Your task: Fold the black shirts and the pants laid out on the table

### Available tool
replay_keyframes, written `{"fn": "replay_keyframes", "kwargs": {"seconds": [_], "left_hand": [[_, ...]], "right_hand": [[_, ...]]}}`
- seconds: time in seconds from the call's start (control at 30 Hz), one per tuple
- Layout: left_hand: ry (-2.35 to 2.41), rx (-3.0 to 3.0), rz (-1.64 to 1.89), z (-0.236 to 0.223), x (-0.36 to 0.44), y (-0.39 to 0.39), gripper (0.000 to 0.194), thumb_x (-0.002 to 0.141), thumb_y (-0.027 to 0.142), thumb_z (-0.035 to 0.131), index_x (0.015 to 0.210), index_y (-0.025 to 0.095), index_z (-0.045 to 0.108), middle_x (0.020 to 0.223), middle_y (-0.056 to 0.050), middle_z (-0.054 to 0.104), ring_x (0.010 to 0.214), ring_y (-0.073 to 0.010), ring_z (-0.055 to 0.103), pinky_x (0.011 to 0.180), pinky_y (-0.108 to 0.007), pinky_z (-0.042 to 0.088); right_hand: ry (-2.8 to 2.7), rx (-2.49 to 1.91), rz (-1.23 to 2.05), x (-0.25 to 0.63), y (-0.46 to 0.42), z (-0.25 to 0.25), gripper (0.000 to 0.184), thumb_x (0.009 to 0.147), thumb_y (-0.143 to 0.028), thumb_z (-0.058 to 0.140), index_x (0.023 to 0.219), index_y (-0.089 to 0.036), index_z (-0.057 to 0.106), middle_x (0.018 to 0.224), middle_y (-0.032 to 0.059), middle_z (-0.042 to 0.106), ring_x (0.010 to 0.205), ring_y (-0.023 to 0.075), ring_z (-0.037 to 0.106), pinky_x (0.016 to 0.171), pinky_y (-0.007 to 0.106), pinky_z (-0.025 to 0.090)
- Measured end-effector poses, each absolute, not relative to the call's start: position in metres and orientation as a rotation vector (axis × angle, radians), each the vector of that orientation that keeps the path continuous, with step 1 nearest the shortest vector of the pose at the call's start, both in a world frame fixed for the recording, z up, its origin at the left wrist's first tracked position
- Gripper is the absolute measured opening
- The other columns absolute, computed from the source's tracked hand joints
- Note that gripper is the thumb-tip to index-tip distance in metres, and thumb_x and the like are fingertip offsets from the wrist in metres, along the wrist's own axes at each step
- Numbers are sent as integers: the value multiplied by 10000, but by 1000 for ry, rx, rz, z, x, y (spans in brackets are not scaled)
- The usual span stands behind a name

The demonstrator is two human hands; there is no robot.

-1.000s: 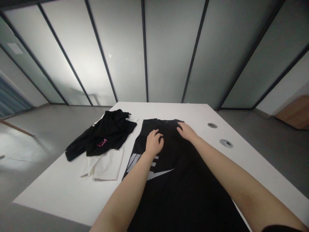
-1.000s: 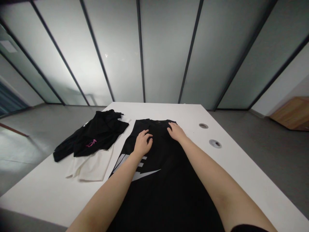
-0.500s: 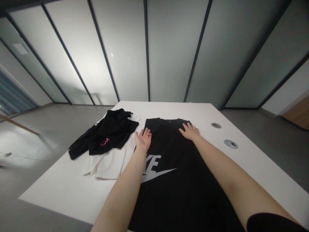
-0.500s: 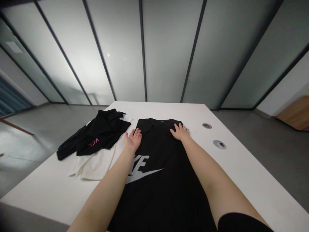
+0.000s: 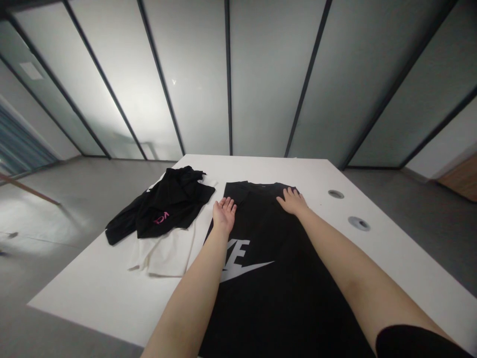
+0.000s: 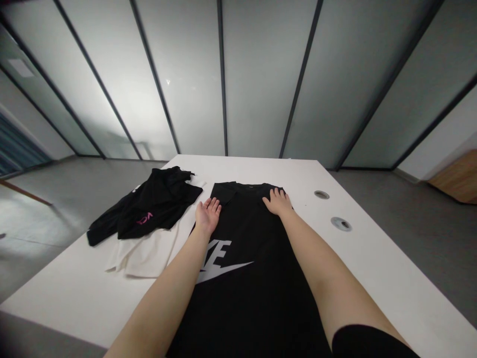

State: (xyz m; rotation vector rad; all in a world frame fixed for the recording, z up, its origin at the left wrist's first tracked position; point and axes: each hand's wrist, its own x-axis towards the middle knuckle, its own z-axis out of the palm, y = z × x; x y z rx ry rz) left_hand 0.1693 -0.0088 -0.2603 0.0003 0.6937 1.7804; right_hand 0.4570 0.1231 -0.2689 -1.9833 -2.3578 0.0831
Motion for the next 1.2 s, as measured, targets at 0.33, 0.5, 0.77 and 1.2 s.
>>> {"fn": "replay_keyframes", "kwargs": {"seconds": [0.33, 0.5, 0.77, 1.2], "left_hand": [[541, -73, 1794, -258, 157, -19, 651, 1046, 696, 189, 1120, 230, 638, 1485, -184, 599, 1366, -301, 613, 881, -389, 620], [593, -16, 1805, -261, 156, -18, 650, 1032, 706, 176, 1138, 260, 638, 1487, -175, 592, 1343, -294, 623, 885, -407, 612], [595, 35, 1864, -259, 153, -23, 727, 965, 811, 182, 1185, 283, 631, 1431, -172, 612, 1306, -301, 625, 892, -431, 611], [676, 151, 1846, -256, 171, -24, 499, 1070, 606, 332, 1015, 221, 643, 1276, -160, 691, 1086, -252, 685, 817, -355, 587]], "right_hand": [[-2380, -1766, 88, 451, 98, -256, 713, 1050, -588, 317, 1665, -234, 376, 1769, 122, 258, 1603, 422, 243, 1273, 642, 208], [-2164, -2008, 49, 451, 60, -263, 798, 1053, -623, 293, 1709, -172, 234, 1759, 197, 240, 1587, 468, 250, 1260, 664, 198], [-2345, -1926, 109, 465, 12, -266, 746, 1059, -649, 280, 1698, -264, 303, 1765, 138, 259, 1591, 472, 243, 1256, 668, 200], [-2259, -2104, 110, 473, -24, -275, 770, 1046, -656, 310, 1689, -234, 333, 1744, 184, 288, 1579, 504, 249, 1244, 679, 201]]}}
